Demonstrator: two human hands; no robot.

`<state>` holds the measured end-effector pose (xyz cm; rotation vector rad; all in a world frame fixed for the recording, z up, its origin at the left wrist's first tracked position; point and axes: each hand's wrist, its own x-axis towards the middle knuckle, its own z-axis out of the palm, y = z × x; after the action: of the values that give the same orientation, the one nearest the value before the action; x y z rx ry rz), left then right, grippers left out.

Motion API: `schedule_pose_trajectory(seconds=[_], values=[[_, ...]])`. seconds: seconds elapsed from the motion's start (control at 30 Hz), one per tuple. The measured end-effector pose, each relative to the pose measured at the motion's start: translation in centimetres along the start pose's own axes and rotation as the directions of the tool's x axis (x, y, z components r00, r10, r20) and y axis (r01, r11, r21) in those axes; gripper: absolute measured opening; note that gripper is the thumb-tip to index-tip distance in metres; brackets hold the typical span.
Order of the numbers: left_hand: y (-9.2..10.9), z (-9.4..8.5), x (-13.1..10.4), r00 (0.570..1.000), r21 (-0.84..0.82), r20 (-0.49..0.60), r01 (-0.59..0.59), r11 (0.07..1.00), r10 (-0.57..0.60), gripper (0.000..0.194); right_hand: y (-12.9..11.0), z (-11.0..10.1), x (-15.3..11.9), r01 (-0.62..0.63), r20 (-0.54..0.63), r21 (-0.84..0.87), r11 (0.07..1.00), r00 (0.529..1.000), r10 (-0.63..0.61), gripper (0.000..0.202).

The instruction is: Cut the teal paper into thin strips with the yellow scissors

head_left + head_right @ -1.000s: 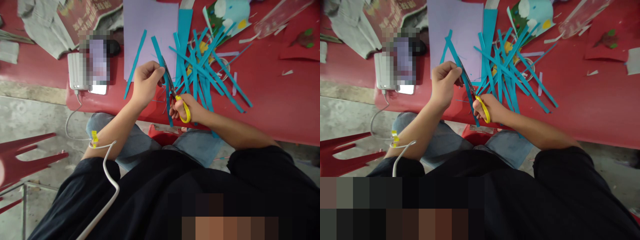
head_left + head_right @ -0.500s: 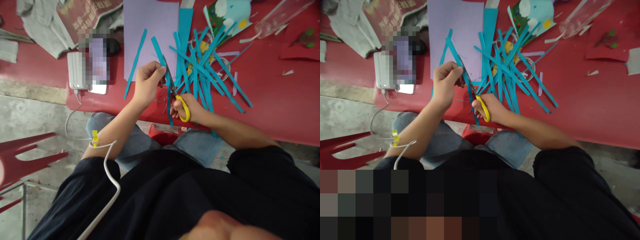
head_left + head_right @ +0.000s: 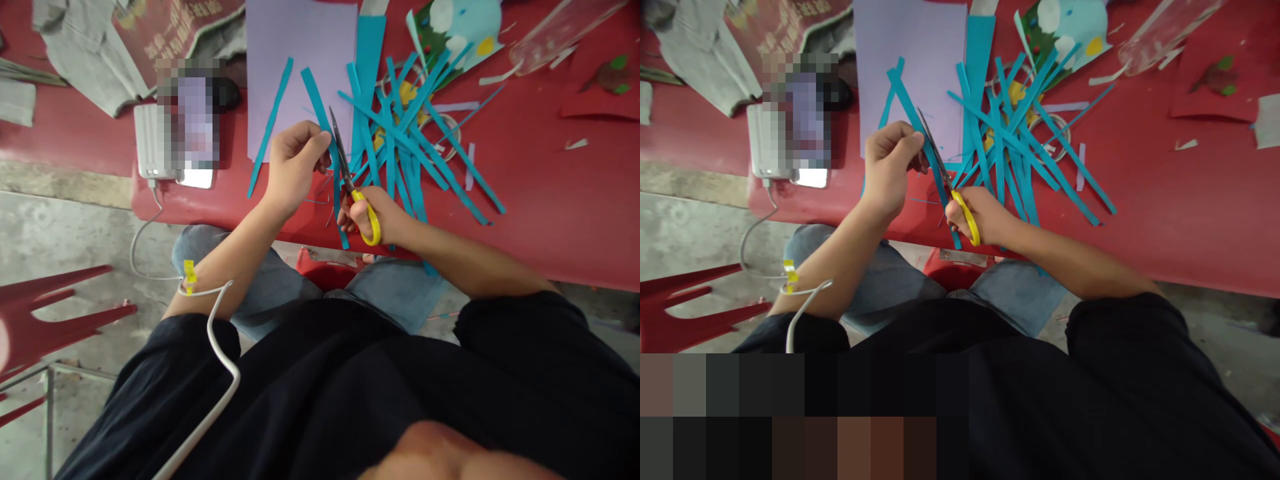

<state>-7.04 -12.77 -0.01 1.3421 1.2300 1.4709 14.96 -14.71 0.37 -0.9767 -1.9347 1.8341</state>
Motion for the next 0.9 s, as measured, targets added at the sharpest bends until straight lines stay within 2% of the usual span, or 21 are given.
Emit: schedule_pose_trajectory(seconds=[0.13,0.3,0.6,0.77,0.9], values=[[0.60,0.11,-0.17,0.999,-0.018,-0.013,0.043,0.999,-0.044,0.061,0.82,-0.18,0.01,0.022,-0.007,-0.015,1.000,1.000,-0.022,0.082],[0.65,0.15,-0.38,0.999,0.010,-0.005,0.036,0.999,-0.036,0.054,0.73,-0.32,-0.01,0.048,-0.021,-0.033,0.998,0.999,-0.048,0.078],[0.28,0.47,-0.67,0.999,0.036,0.026,-0.035,0.999,0.034,0.052,0.58,-0.46,0.10,0.068,-0.028,-0.072,0.995,0.997,-0.070,0.087],[0.61,0.63,-0.89,1.000,0.035,0.026,-0.001,0.999,0.000,0.048,0.07,-0.36,-0.22,0.059,-0.039,-0.065,0.996,0.997,-0.062,0.084],[1.09,0.77,-1.01,0.998,0.036,0.005,0.068,0.997,-0.069,0.047,0.10,-0.22,-0.26,0.059,-0.050,-0.086,0.995,0.997,-0.063,0.087]])
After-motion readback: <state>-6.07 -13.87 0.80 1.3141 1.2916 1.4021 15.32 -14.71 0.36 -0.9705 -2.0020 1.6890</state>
